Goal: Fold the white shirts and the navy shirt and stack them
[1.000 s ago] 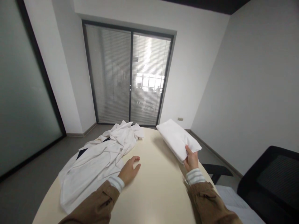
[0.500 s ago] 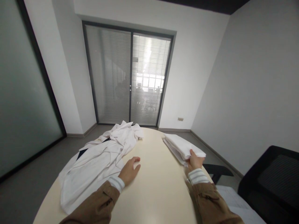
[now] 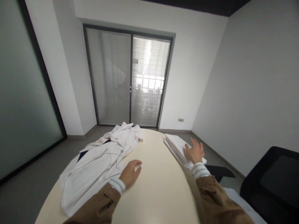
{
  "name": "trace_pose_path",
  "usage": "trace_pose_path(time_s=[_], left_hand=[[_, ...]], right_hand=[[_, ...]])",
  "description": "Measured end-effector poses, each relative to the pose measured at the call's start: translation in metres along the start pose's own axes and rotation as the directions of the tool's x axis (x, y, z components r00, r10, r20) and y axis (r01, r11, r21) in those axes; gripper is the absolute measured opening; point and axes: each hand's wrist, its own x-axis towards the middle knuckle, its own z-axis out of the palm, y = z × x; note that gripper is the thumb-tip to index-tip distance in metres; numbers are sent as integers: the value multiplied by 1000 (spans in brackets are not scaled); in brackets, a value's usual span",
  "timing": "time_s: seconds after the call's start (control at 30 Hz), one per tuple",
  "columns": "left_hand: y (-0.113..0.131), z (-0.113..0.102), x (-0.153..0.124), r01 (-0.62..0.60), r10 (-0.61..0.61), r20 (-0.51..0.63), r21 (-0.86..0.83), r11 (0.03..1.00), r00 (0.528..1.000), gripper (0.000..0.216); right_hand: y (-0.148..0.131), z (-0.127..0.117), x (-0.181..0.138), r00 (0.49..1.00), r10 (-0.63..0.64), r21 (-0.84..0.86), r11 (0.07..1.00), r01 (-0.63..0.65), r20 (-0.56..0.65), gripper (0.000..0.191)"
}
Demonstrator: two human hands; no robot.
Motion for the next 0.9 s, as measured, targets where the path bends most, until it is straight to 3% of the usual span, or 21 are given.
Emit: trace_pose_path(time_s=[0.13, 0.27, 0.33, 0.5, 0.73, 0.83, 0.9], left_hand=[[2, -1, -1, -49, 49, 15, 41, 998, 999, 23], [4, -1, -1, -70, 68, 25, 87, 994, 997, 22], [6, 0, -1, -78, 76, 32, 107, 991, 997, 22], [9, 0, -1, -97, 91, 45, 137, 986, 995, 19], [11, -2, -2, -145, 137, 55, 182, 973, 989, 17], [9, -2, -2, -165, 155, 63, 199, 966, 986, 16], [8, -2, -3, -175, 165, 64, 211, 962, 984, 18]], right_hand=[[-19, 17, 24, 949, -159, -137, 970, 202, 273, 61], [-22, 36, 32, 825, -66, -272, 927, 259, 561, 68], [-18, 46, 27, 765, -9, -324, 902, 283, 644, 70], [-8, 62, 10, 794, -26, -402, 852, 335, 607, 69], [-11, 56, 2, 818, -66, -413, 838, 356, 571, 68], [-21, 51, -7, 839, -162, -409, 814, 411, 520, 61], [-32, 50, -20, 834, -296, -363, 796, 485, 466, 53]])
